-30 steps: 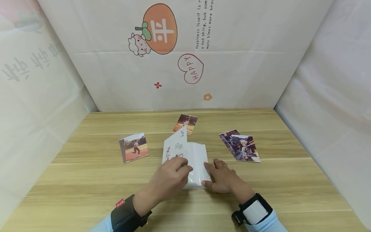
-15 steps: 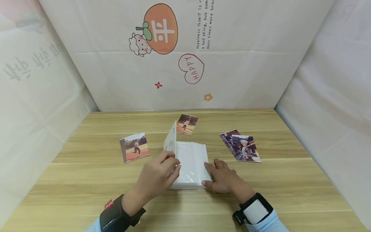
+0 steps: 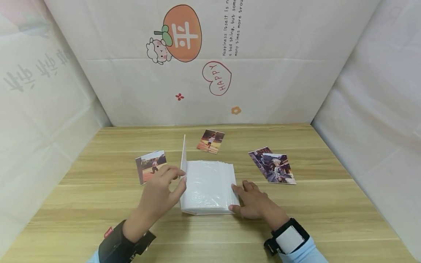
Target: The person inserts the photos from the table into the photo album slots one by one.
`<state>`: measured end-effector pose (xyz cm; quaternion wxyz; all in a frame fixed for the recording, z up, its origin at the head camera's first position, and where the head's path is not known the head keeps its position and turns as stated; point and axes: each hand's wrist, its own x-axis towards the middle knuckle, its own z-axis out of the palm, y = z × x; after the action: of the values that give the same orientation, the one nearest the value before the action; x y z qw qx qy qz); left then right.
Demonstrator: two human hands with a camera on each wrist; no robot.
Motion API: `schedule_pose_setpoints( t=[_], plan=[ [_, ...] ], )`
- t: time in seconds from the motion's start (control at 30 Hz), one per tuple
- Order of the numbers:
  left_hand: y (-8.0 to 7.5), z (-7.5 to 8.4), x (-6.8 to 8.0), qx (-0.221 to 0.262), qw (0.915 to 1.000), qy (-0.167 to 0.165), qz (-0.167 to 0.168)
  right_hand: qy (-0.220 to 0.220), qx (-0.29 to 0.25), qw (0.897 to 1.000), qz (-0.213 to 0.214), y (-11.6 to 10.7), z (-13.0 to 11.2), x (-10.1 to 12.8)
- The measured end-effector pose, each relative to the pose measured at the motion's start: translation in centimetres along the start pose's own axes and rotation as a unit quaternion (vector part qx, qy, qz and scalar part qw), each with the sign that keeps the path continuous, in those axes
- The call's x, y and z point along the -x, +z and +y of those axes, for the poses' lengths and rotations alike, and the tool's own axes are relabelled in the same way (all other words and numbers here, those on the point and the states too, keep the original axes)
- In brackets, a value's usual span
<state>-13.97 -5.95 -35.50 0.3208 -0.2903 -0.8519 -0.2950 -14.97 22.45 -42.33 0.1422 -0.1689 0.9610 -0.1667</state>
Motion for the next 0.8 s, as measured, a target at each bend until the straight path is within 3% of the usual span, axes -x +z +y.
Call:
schedule_pose_setpoints(
  t=[0.13, 0.27, 0.57, 0.8],
  plan=[
    [-0.5, -0.2, 0.1, -0.002, 0.9997, -0.026, 0.003, 0.000, -0.003, 1.000, -0.001, 0.0, 0.0, 0.0],
    [-1.0, -0.3, 0.2, 0.033, 0.9970, -0.070, -0.001, 0.002, -0.004, 1.000, -0.002, -0.1, 0.0, 0.0],
    [-2.6, -0.9, 0.4, 0.086, 0.9760, -0.197, -0.034, 0.002, -0.004, 1.000, -0.004, 0.0, -0.1, -0.1],
    [-3.3, -1.5, 0.5, 0.092, 0.9675, -0.230, -0.049, -0.001, -0.002, 1.000, -0.004, 0.0, 0.0, -0.1]
  ],
)
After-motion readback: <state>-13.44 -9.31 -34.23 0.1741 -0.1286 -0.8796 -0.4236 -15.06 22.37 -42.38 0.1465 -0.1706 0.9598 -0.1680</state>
